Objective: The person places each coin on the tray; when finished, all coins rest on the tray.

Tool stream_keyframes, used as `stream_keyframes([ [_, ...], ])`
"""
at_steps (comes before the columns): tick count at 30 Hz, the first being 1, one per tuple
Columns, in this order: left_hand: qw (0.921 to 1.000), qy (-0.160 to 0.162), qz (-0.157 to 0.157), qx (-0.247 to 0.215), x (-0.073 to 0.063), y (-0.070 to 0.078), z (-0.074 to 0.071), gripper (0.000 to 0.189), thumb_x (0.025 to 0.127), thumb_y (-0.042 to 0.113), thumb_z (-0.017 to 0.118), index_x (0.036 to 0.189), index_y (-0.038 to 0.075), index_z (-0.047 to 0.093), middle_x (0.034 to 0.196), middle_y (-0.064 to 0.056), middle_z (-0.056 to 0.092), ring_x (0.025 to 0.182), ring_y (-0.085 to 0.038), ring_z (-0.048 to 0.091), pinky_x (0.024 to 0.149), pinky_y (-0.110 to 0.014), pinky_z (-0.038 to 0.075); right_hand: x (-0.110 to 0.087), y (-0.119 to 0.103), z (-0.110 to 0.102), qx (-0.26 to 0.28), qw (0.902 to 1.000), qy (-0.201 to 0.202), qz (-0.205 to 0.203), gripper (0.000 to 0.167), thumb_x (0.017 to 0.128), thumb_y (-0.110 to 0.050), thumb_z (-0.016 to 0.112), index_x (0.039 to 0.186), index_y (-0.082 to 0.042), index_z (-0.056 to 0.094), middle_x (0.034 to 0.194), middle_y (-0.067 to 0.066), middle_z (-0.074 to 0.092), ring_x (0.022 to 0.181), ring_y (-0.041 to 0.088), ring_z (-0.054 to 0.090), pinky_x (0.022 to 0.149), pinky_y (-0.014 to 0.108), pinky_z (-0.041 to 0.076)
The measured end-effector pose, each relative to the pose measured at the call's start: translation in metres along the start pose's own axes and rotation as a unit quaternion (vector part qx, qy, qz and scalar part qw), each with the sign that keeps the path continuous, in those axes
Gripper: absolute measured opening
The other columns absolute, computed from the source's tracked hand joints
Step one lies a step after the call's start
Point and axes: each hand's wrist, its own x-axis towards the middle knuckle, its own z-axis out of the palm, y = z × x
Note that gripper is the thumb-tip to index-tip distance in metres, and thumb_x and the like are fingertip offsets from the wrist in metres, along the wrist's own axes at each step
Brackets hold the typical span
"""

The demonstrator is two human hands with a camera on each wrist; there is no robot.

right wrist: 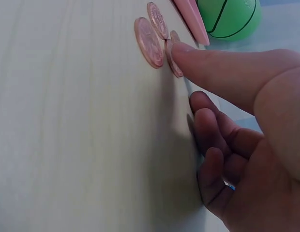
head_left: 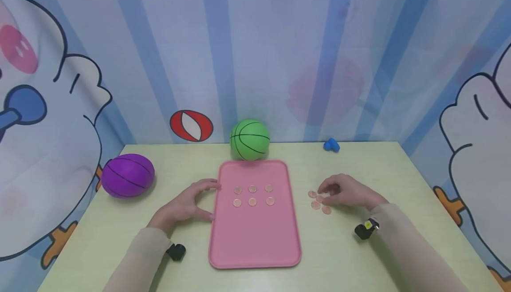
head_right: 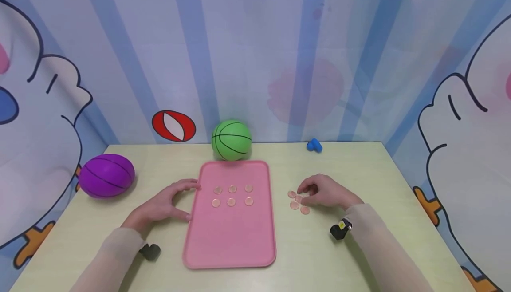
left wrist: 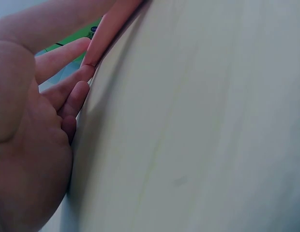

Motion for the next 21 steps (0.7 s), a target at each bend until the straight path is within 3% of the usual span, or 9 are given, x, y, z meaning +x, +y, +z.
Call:
stream_keyframes([
  [9, 0.9999, 0.004, -0.013, 0.003, 0.0015, -0.0030, 0.0011, 0.087, 0.071, 0.028, 0.097, 0.149, 0.028, 0.058, 0.168, -0.002, 0.036, 0.158, -0.039, 0.022, 0.124, -0.073, 0.010, 0.0019, -0.0012, 0.0022, 0.008, 1.0000, 0.002, -0.001, 0.022, 0.090, -0.025, 0.085, 0.109, -0.015, 0.079, 0.094, -0.002, 0.068, 0.081, 0.019, 0.056, 0.072, 0.027, 0.050],
  [21, 1.0000, 0.002, -0.002, 0.001, 0.0006, -0.0014, 0.0005, 0.087, 0.071, 0.028, 0.097, 0.149, 0.025, 0.058, 0.169, -0.005, 0.035, 0.158, -0.040, 0.021, 0.124, -0.073, 0.009, 0.0032, -0.0074, 0.0067, 0.011, 0.9999, -0.010, 0.002, 0.013, 0.093, -0.019, 0.081, 0.105, -0.015, 0.078, 0.091, 0.002, 0.065, 0.081, 0.019, 0.053, 0.070, 0.028, 0.046],
])
